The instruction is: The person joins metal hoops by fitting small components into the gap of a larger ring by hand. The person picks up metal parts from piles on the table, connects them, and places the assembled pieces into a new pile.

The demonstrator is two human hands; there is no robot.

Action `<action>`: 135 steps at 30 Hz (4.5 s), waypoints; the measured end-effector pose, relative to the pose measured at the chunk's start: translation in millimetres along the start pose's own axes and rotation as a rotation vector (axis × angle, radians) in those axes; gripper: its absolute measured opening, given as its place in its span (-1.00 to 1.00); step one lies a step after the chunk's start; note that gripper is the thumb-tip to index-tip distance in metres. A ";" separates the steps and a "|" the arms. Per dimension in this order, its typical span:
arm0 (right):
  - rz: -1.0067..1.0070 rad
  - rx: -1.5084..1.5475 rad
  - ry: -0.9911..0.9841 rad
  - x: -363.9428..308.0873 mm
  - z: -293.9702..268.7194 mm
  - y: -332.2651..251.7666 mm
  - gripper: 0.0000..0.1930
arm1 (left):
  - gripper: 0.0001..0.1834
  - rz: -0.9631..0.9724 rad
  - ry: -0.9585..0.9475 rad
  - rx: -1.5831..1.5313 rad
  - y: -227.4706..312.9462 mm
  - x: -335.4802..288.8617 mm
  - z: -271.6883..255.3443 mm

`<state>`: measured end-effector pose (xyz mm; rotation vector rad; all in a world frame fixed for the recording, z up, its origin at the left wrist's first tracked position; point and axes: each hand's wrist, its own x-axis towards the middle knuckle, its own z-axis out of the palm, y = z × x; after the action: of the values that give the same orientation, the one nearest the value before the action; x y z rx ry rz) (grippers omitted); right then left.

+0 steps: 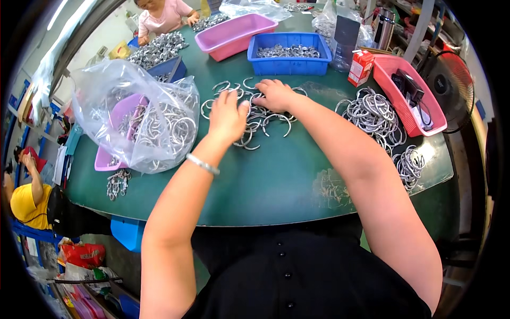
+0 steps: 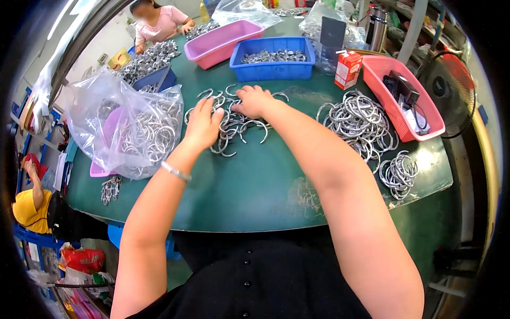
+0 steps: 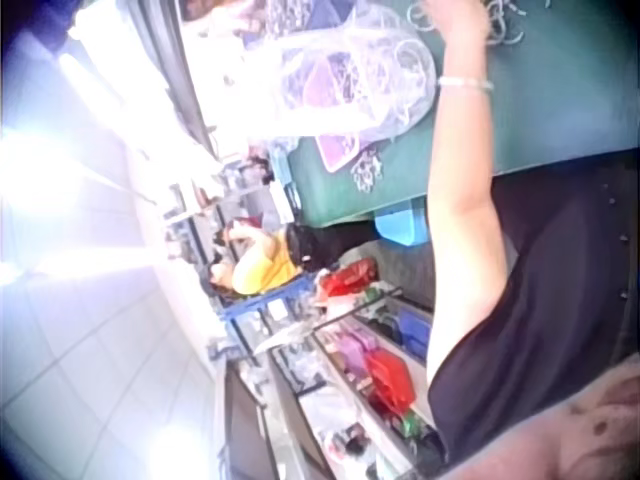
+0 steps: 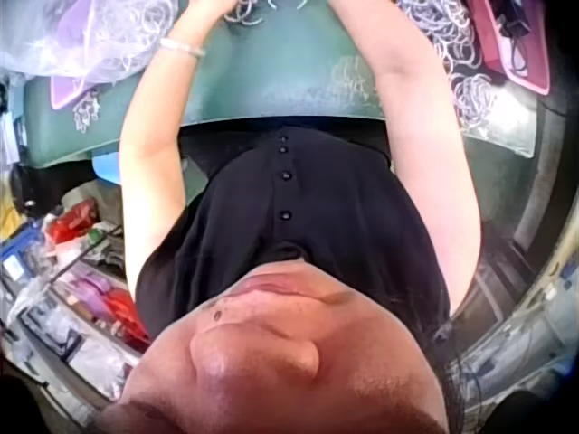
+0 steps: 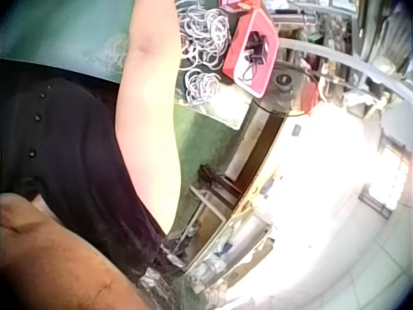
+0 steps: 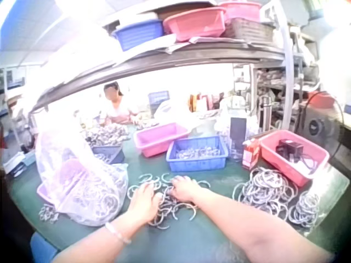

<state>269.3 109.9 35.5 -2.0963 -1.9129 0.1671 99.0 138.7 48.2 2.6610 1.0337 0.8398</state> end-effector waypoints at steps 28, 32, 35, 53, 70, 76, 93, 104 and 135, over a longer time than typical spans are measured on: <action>-0.146 0.017 0.052 -138.7 -7.0 -18.6 -0.62 | -0.59 0.153 -0.341 -0.198 17.2 -55.5 4.7; -0.151 0.050 -0.064 -149.4 -22.3 -20.2 -0.69 | -0.58 0.227 -0.333 -0.161 24.4 -79.9 -5.4; -0.111 0.121 0.084 -125.0 -27.1 -15.3 -0.77 | -0.56 0.205 -0.349 -0.146 30.8 -88.4 -12.5; -0.225 -0.177 -0.430 0.7 -16.6 -50.1 -0.84 | -0.56 0.118 -0.161 -0.289 22.8 -137.7 -50.9; 0.152 1.175 -0.129 -120.7 -55.4 -65.2 -0.91 | -0.69 -0.415 -0.067 -1.365 59.1 -148.4 -63.0; 0.180 1.549 -0.189 -154.9 -36.7 -52.5 -0.91 | -0.81 -0.579 -0.107 -1.518 67.0 -147.2 -59.8; 0.199 1.714 -0.399 -168.7 -20.2 -32.4 -0.86 | -0.82 -0.745 -0.151 -1.597 61.6 -143.2 -50.5; 0.238 1.654 -0.371 -172.7 -19.6 -34.6 -0.87 | -0.84 -0.781 -0.162 -1.695 62.7 -141.8 -47.0; -0.590 0.681 0.452 -177.2 -17.3 -48.0 -0.85 | -0.78 -0.426 0.005 -1.316 53.7 -147.7 -31.7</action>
<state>209.4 -64.2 46.0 -0.9895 -1.7615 0.1621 23.0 -0.9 27.2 1.2849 0.6140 0.9337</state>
